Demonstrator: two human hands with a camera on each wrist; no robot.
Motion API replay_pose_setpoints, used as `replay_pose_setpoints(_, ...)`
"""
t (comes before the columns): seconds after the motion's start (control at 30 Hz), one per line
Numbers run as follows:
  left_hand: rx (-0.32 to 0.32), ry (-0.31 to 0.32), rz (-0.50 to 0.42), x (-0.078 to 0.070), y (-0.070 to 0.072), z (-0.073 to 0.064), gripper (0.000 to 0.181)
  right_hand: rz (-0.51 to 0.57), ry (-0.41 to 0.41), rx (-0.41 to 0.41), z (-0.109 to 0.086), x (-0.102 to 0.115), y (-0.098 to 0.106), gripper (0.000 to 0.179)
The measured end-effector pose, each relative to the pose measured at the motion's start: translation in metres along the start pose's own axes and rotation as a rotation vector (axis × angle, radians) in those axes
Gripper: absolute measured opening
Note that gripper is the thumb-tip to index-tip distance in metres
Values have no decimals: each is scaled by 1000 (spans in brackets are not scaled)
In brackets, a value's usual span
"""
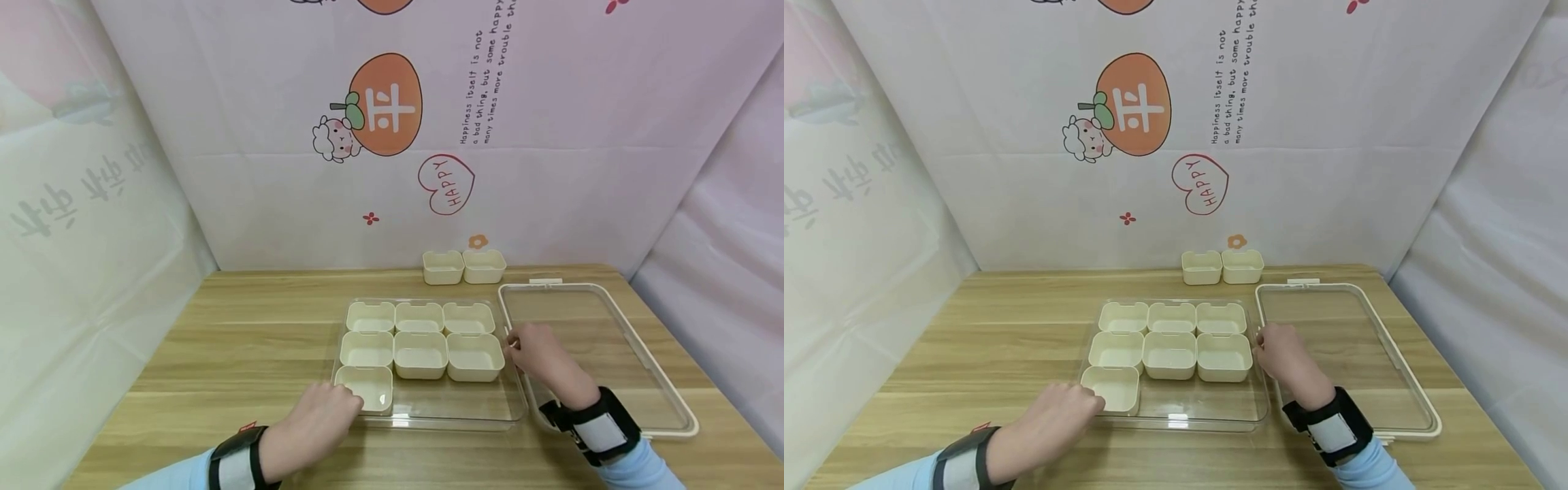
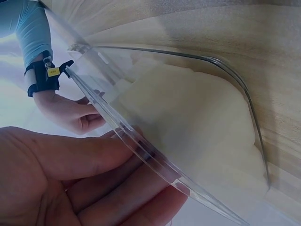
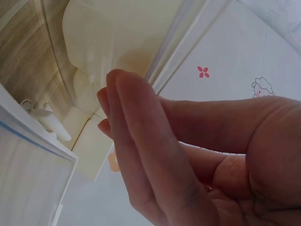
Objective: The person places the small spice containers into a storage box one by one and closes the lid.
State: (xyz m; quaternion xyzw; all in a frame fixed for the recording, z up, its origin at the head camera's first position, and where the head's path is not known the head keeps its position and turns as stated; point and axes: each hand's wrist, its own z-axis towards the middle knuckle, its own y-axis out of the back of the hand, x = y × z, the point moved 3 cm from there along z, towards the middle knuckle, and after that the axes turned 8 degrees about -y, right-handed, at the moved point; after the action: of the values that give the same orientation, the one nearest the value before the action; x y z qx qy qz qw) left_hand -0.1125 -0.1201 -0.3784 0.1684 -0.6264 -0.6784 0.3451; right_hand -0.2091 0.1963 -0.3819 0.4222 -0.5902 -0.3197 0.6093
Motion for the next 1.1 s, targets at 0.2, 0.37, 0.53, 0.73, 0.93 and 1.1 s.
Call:
replay_pose_setpoints(0.2,1,-1,8,0,0,0,20,-6,9,-7,0,0,0,11)
replay_pose_setpoints(0.37,3,-1,18,-1,1,0,20,-1,-4,-1,0,-1,-1,12)
replay_pose_setpoints(0.53,7,-8,21,-2,0,0,21,5,0,4,0,-1,-1,12)
replay_pose_setpoints(0.73,6,-22,-9,-1,1,1,21,6,-6,4,0,-1,0,13)
replay_pose_setpoints(0.93,27,4,-120,3,5,7,21,6,-11,9,-2,-1,0,14)
replay_pose_setpoints(1.1,-78,49,-115,10,11,16,16,8,-9,6,-3,0,-1,14)
